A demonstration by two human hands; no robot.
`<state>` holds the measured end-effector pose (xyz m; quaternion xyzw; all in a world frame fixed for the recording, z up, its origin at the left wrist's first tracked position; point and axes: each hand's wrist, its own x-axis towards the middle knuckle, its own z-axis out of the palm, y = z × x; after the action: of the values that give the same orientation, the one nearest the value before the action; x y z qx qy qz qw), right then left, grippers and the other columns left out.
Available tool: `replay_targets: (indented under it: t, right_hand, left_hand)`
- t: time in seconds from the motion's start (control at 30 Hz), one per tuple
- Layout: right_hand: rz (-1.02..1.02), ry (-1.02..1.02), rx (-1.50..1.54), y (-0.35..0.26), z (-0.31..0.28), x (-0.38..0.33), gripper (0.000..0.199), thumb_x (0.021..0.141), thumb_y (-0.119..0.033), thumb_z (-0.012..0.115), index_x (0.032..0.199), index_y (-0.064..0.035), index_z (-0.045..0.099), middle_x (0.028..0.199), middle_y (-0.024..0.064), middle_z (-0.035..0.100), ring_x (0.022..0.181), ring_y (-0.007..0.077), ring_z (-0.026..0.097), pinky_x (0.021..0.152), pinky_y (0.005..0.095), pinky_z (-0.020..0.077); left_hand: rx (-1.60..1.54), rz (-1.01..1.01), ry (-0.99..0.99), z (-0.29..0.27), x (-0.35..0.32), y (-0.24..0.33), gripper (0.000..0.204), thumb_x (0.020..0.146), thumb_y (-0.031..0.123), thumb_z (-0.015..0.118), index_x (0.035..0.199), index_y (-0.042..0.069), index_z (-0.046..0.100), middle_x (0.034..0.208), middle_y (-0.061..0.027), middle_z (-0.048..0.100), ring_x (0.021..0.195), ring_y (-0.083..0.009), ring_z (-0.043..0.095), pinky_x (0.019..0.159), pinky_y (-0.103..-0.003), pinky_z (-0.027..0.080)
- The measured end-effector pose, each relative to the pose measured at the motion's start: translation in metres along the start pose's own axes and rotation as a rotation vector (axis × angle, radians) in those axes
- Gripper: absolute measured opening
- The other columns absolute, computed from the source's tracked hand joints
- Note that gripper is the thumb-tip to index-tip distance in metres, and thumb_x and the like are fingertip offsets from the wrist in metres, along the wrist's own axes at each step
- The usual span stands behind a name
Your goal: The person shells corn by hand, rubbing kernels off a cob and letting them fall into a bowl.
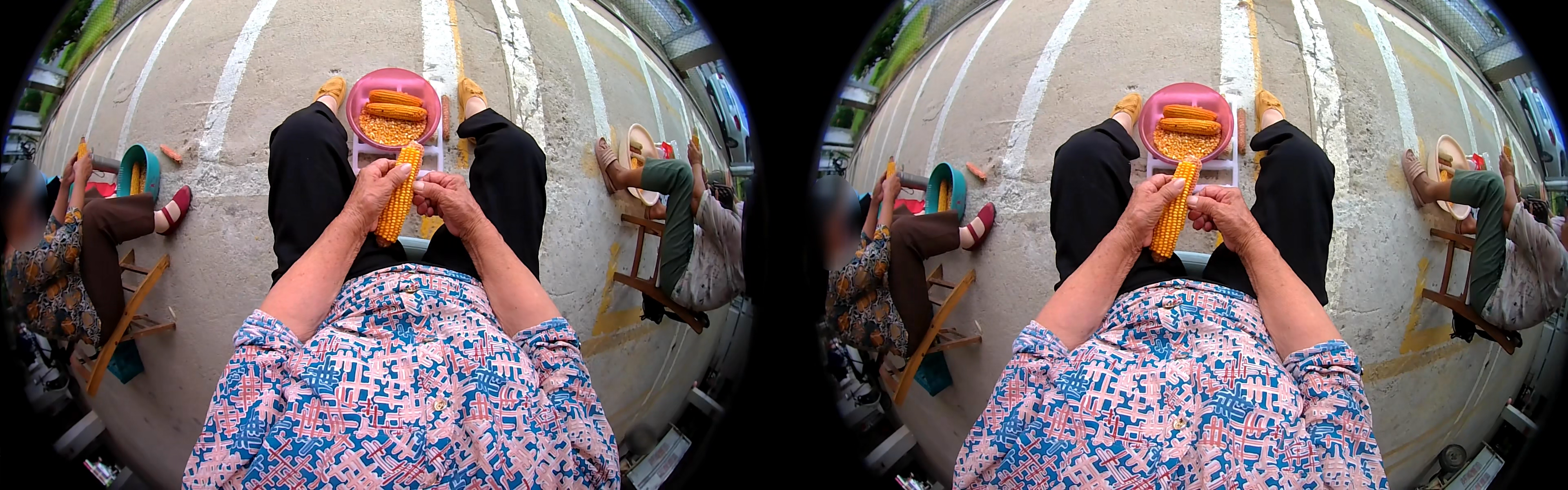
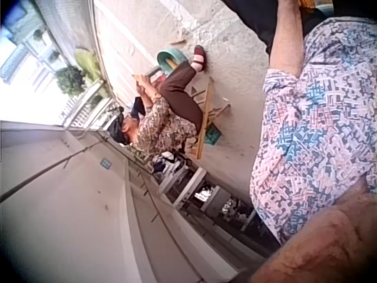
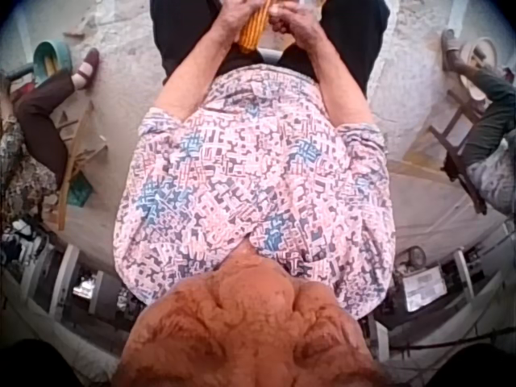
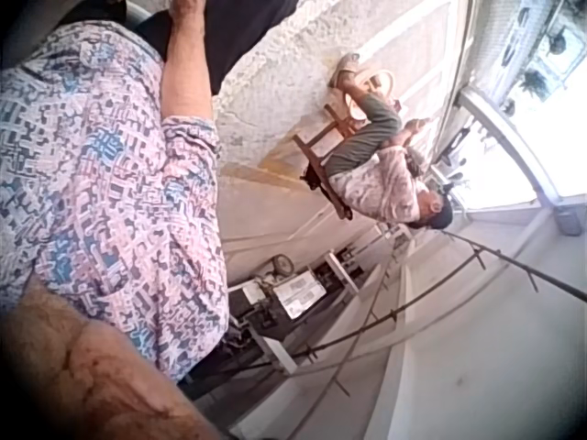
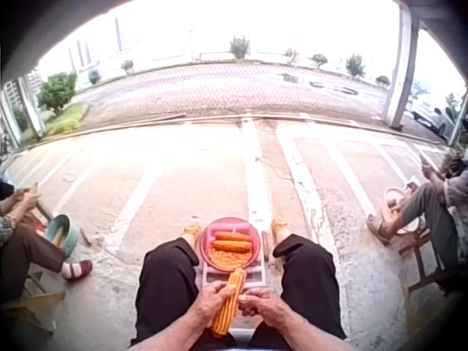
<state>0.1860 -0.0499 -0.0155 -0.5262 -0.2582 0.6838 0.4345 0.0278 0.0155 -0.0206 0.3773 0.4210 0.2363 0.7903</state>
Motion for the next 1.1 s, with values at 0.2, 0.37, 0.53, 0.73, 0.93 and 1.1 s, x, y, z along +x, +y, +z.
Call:
replay_targets:
  t: [0.2,0.37,0.53,0.73,0.93,1.1]
  right_hand:
    - [0.027,0.017,0.044,0.001,0.000,0.000,0.014,0.084,-0.017,0.060,0.083,-0.0037,0.062,0.069,0.0021,0.060,0.054,0.0071,0.053,0.049,0.0183,0.0418]
    - [0.030,0.020,0.076,0.002,0.000,0.001,0.012,0.084,-0.015,0.059,0.083,-0.0035,0.062,0.068,0.0027,0.059,0.053,0.0081,0.053,0.049,0.0187,0.0414]
    - [0.045,0.003,0.125,0.000,0.001,0.002,0.011,0.083,-0.015,0.060,0.083,-0.0037,0.061,0.068,0.0028,0.059,0.054,0.0081,0.054,0.048,0.0186,0.0413]
    - [0.075,0.227,0.189,0.001,-0.005,0.005,0.008,0.080,-0.013,0.062,0.083,-0.0053,0.060,0.068,0.0021,0.059,0.055,0.0085,0.056,0.046,0.0181,0.0410]
    - [0.021,0.386,0.043,-0.014,-0.016,0.024,0.008,0.080,-0.013,0.062,0.082,-0.0055,0.060,0.068,0.0015,0.060,0.054,0.0082,0.057,0.045,0.0181,0.0411]
    - [-0.105,0.402,-0.189,-0.050,-0.009,0.059,0.015,0.083,-0.015,0.060,0.092,-0.0041,0.061,0.075,0.0022,0.063,0.058,0.0068,0.058,0.046,0.0170,0.0410]
  left_hand:
    - [0.013,0.000,0.004,0.001,-0.001,0.000,0.035,0.090,0.028,0.059,0.108,-0.001,0.052,0.087,-0.0068,0.058,0.071,-0.0121,0.059,0.060,-0.025,0.051]
    - [-0.029,-0.003,-0.018,0.000,-0.001,0.001,0.032,0.090,0.028,0.058,0.105,0.000,0.052,0.085,-0.0063,0.058,0.069,-0.0119,0.058,0.059,-0.024,0.051]
    - [-0.193,-0.038,-0.033,-0.004,-0.001,0.001,0.029,0.090,0.028,0.057,0.102,0.001,0.053,0.082,-0.0062,0.059,0.067,-0.0133,0.059,0.058,-0.026,0.052]
    - [-0.419,-0.012,0.080,-0.021,0.007,-0.001,0.030,0.091,0.028,0.055,0.103,0.001,0.055,0.081,-0.0070,0.060,0.064,-0.0165,0.060,0.060,-0.029,0.053]
    - [-0.475,0.020,0.155,-0.031,0.010,-0.005,0.032,0.092,0.029,0.053,0.105,0.001,0.056,0.080,-0.0077,0.060,0.063,-0.0180,0.061,0.058,-0.030,0.053]
    - [-0.500,0.028,0.135,-0.032,0.008,-0.006,0.033,0.092,0.030,0.052,0.106,0.000,0.056,0.080,-0.0080,0.061,0.064,-0.0181,0.061,0.060,-0.030,0.053]
